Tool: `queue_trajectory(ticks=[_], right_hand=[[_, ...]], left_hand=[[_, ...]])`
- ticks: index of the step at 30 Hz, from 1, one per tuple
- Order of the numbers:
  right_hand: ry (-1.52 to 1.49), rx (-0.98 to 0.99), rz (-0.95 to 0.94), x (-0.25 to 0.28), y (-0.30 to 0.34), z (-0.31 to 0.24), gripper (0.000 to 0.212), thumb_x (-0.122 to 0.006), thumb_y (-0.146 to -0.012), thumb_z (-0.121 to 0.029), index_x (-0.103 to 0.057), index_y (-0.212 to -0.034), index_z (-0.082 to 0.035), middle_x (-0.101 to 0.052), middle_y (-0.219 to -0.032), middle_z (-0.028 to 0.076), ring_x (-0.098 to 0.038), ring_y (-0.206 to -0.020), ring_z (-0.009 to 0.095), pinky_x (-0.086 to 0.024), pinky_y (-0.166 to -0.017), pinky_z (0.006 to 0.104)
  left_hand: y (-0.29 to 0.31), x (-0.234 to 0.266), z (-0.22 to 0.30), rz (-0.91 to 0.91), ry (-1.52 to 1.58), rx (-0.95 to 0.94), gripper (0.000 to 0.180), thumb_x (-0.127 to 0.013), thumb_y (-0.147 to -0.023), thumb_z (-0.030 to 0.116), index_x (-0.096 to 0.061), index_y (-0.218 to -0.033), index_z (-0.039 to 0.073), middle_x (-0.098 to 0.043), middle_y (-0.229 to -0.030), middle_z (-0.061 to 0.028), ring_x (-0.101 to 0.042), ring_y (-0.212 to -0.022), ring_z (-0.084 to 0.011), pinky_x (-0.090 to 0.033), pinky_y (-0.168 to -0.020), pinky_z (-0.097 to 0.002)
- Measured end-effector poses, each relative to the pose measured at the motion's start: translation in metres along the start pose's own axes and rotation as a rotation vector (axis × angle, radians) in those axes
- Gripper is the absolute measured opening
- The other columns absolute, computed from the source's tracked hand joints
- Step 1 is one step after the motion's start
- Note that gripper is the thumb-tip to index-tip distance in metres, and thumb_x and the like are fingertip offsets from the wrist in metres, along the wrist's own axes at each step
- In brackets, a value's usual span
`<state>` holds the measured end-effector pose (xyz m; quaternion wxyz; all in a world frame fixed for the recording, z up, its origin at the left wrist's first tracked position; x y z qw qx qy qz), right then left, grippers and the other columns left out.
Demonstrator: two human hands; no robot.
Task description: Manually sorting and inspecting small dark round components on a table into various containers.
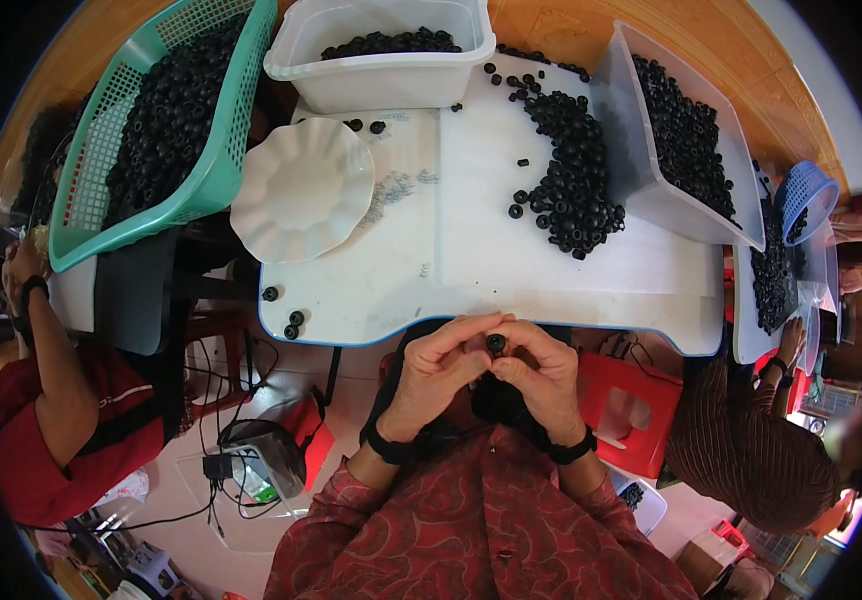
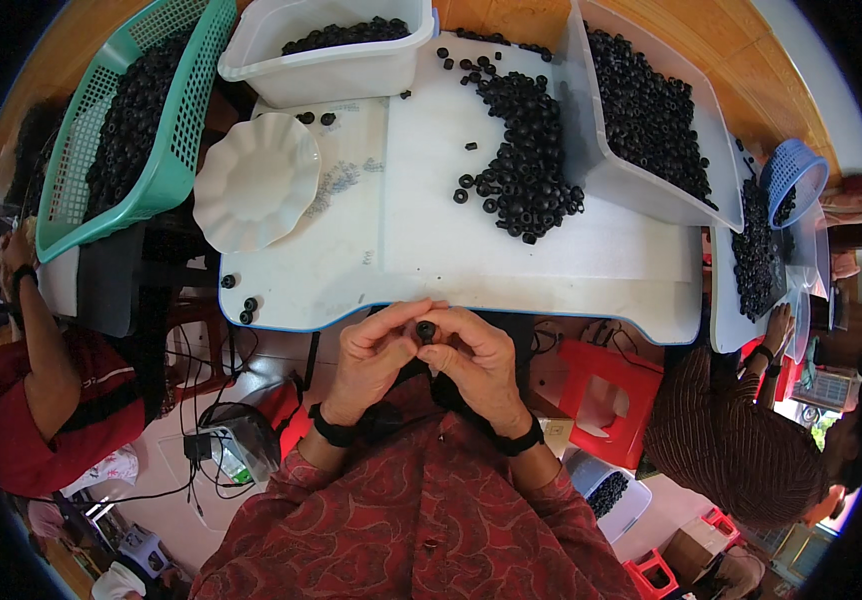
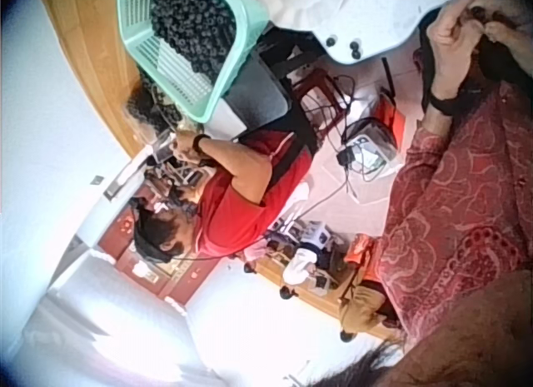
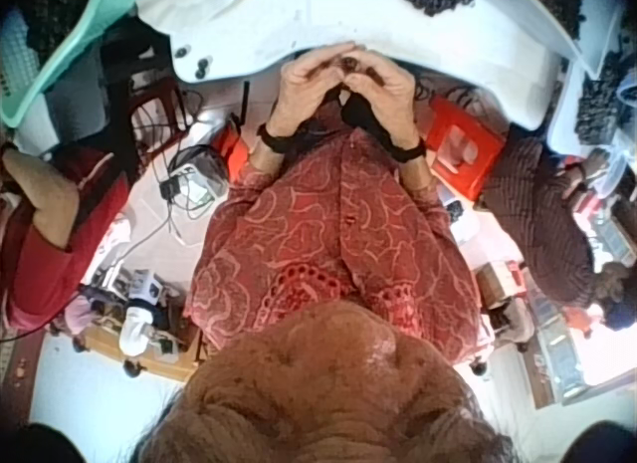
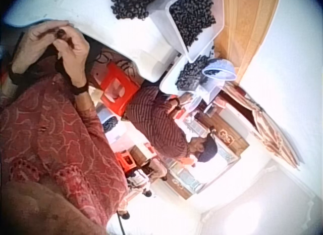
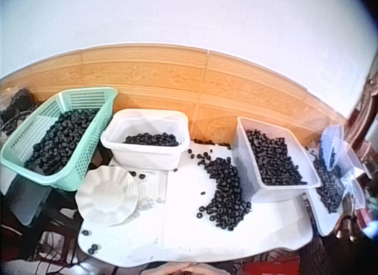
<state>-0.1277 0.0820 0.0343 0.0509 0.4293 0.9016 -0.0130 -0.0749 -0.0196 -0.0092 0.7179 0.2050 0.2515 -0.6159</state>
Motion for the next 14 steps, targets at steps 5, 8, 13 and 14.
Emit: queue_trajectory(ticks=[5, 8, 13, 14], right_hand=[[0.073, 0.099, 0.023, 0.001, 0.000, -0.009, 0.025, -0.071, -0.088, -0.005, -0.063, -0.110, 0.002, -0.064, -0.096, 0.005, -0.058, -0.078, 0.009, -0.049, -0.067, 0.0218], [0.078, 0.149, 0.017, 0.002, 0.005, -0.004, 0.024, -0.071, -0.087, -0.005, -0.062, -0.109, 0.002, -0.064, -0.095, 0.006, -0.058, -0.077, 0.009, -0.049, -0.067, 0.0215], [0.085, 0.180, 0.041, 0.000, 0.007, -0.009, 0.022, -0.069, -0.089, -0.006, -0.062, -0.108, 0.002, -0.064, -0.097, 0.007, -0.059, -0.078, 0.010, -0.049, -0.067, 0.0221], [0.106, 0.189, 0.045, 0.000, 0.008, -0.009, 0.021, -0.069, -0.090, -0.007, -0.063, -0.108, 0.001, -0.064, -0.098, 0.009, -0.059, -0.078, 0.010, -0.050, -0.068, 0.0224]], left_hand=[[-0.003, -0.020, 0.015, -0.077, 0.103, 0.036, 0.064, -0.072, -0.080, -0.007, -0.047, -0.139, -0.002, -0.050, -0.140, -0.0202, -0.055, -0.117, -0.0191, -0.051, -0.091, -0.0297], [-0.001, -0.016, 0.016, -0.144, -0.195, -0.024, 0.066, -0.073, -0.078, -0.008, -0.048, -0.139, -0.002, -0.053, -0.136, -0.0191, -0.056, -0.107, -0.0164, -0.051, -0.087, -0.0267], [-0.001, -0.017, 0.017, -0.153, -0.258, -0.055, 0.066, -0.073, -0.078, -0.008, -0.048, -0.139, -0.001, -0.055, -0.133, -0.0186, -0.056, -0.101, -0.0157, -0.049, -0.090, -0.0281], [-0.001, -0.018, 0.016, -0.155, -0.259, -0.054, 0.066, -0.073, -0.078, -0.008, -0.048, -0.139, -0.001, -0.055, -0.133, -0.0186, -0.056, -0.101, -0.0157, -0.049, -0.090, -0.0281]])
Point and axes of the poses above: each hand's wrist, its own y-axis away from the middle knuckle, its own x-axis out of the back of the hand, z = x × y, the point moved 9 cm from there along -y, towards the middle knuckle
